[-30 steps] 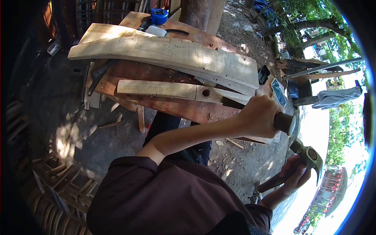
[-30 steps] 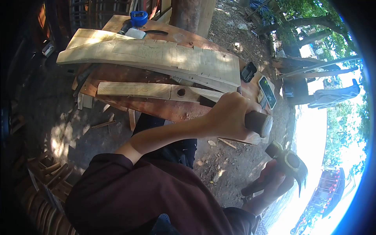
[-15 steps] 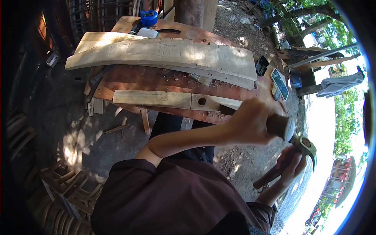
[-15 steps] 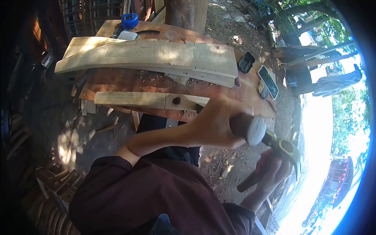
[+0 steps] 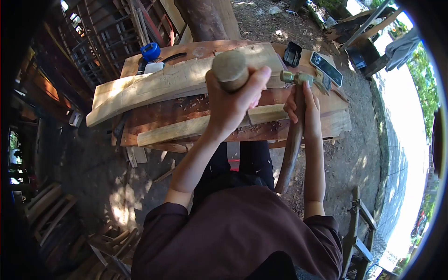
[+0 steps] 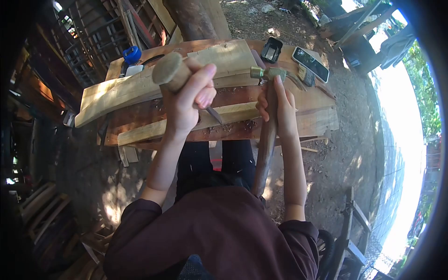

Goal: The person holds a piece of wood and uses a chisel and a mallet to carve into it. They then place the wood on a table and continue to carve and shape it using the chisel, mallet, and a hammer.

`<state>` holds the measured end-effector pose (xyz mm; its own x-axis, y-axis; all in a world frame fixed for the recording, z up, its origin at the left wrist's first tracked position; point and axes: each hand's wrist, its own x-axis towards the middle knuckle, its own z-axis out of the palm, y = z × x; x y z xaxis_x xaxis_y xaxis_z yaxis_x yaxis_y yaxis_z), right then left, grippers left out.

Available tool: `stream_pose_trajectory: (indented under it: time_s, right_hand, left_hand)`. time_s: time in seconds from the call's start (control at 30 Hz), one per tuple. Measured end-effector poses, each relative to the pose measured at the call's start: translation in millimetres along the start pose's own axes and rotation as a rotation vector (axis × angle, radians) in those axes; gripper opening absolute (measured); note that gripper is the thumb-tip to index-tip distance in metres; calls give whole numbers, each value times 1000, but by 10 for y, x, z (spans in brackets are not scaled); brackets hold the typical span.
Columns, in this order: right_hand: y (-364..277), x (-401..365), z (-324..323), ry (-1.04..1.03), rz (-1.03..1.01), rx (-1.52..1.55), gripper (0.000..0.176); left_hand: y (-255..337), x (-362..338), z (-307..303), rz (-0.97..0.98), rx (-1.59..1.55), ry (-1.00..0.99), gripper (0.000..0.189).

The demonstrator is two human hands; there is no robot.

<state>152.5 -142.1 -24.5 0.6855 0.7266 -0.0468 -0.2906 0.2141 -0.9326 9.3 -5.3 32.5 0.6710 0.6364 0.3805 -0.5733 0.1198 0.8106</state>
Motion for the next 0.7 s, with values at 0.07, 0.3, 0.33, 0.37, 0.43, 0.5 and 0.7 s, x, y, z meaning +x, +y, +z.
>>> stream_pose_trajectory:
  time_s: [0.07, 0.3, 0.33, 0.37, 0.43, 0.5, 0.7]
  right_hand:
    - [115, 113, -59, -71, 63, 209, 41]
    - [205, 152, -248, -138, 36, 447, 38]
    - [207, 146, -252, -130, 37, 454, 38]
    - [209, 149, -256, -114, 48, 472, 39]
    - [199, 151, -264, -89, 56, 497, 39]
    - [186, 145, -267, -94, 74, 453, 39]
    - [206, 147, -293, -93, 91, 465, 39]
  left_hand:
    - [17, -14, -16, -18, -147, 26, 16]
    - [40, -144, -112, 244, -118, -157, 11]
    - [36, -186, -116, 275, -59, -181, 11]
    - [35, -232, -121, 307, -1, -207, 11]
    - [81, -330, -111, 344, 137, -238, 11]
    - [82, -393, -96, 396, 185, -280, 12]
    - [53, -527, -72, 323, 227, -281, 15]
